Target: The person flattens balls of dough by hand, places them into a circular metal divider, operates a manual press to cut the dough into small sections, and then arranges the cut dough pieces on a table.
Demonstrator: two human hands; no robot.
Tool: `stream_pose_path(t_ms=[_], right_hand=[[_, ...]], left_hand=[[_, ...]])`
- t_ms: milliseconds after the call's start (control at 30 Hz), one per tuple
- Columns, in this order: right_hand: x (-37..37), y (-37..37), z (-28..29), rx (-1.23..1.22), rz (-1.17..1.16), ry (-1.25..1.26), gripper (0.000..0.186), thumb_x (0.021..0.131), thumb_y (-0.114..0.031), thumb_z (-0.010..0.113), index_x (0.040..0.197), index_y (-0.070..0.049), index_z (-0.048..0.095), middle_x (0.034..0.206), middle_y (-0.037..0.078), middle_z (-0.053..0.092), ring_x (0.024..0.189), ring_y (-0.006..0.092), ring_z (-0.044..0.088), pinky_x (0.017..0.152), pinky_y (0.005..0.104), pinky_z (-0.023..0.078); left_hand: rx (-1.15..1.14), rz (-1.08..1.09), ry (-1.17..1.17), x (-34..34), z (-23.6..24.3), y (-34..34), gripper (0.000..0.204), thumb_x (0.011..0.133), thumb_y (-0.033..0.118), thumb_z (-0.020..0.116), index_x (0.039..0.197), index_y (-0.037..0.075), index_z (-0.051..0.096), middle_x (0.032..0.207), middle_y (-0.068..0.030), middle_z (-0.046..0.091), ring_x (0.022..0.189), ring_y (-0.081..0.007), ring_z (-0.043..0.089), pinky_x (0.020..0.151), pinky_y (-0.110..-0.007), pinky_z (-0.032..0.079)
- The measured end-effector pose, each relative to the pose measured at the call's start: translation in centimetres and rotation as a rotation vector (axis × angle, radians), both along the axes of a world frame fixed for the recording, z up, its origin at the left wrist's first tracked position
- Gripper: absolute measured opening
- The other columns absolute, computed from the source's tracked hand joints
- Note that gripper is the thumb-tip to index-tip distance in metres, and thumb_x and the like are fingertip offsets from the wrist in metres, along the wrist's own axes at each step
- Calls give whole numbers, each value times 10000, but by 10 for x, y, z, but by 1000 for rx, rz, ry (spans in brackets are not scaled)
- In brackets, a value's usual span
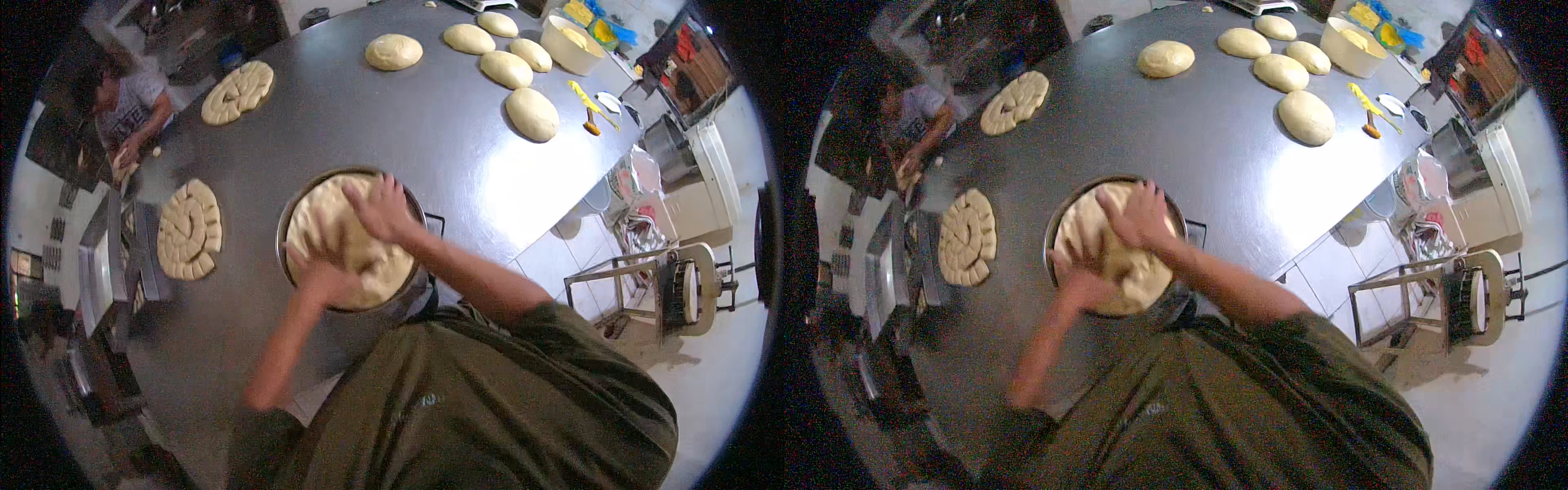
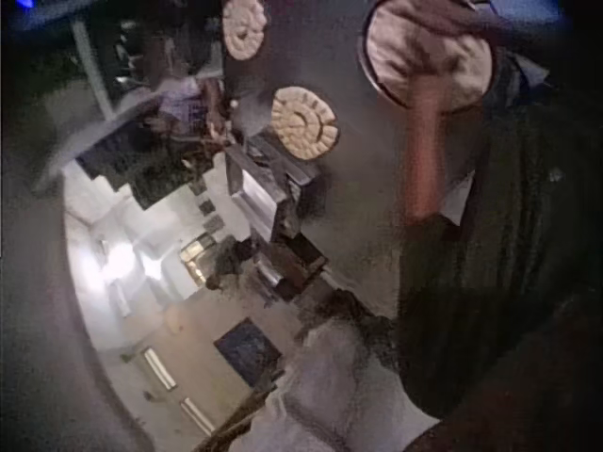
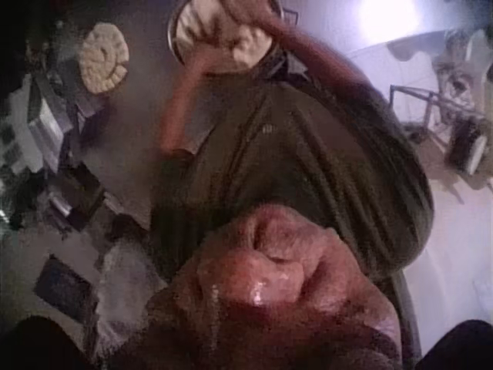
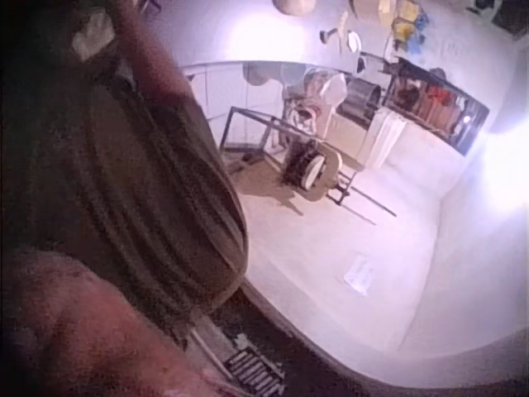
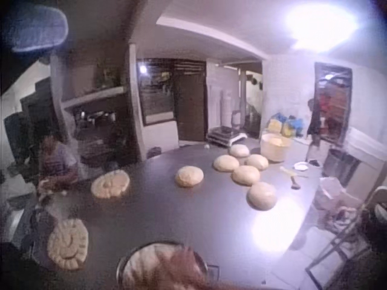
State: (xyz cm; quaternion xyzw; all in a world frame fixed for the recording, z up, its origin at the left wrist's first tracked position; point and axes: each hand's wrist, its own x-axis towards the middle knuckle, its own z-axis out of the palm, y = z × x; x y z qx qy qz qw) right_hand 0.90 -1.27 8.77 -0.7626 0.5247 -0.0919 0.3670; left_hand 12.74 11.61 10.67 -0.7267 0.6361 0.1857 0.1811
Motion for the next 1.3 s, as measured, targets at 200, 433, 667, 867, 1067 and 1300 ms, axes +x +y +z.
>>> stream_pose_path(t_ms=[200,433,667,867,1067,1300], right_hand=[[-17,-2,-64,-73,107,185,1237,916,-900,171,1598,132,146,1687,348,67,1590,456,40,1292,529,71],[-13,3,-22,-22,360,438,1231,905,-913,218,1631,68,51,1685,318,159,1577,484,95,1287,548,71],[-91,2,-3,-443,1024,631,660,1039,-549,473,1631,-304,311,1579,227,429,1524,417,340,1193,711,244],[-3,-22,47,17,1057,765,735,1038,-606,439,1495,-34,508,1512,286,501,1205,500,621,1078,516,455],[36,64,-56,-932,997,156,715,1023,-512,457,1617,-127,351,1701,225,209,1557,461,208,1238,679,147],[73,33,-25,-193,1265,385,839,1014,-709,369,1650,-174,261,1730,210,80,1565,514,110,1205,727,173]], left_hand=[[126,-122,210,-75,-27,25,1084,824,941,391,1676,380,24,1744,-150,-140,1576,-510,-43,1152,-788,-86],[78,26,567,-42,-44,19,962,964,766,446,1681,252,63,1728,-193,-45,1569,-464,106,1236,-631,41],[38,12,-31,-5,-12,67,1130,921,785,479,1591,-98,266,1597,-366,338,1534,-433,304,1272,-600,57],[-214,282,335,19,-20,77,868,1007,601,424,1584,-44,351,1600,-309,382,1561,-429,222,1275,-580,40],[-1000,696,368,49,-118,101,641,1080,470,304,1608,117,390,1651,-153,390,1509,-459,331,1266,-605,51],[-747,626,220,44,-113,96,669,1049,442,370,1617,89,358,1661,-111,387,1468,-478,380,1265,-621,37]])
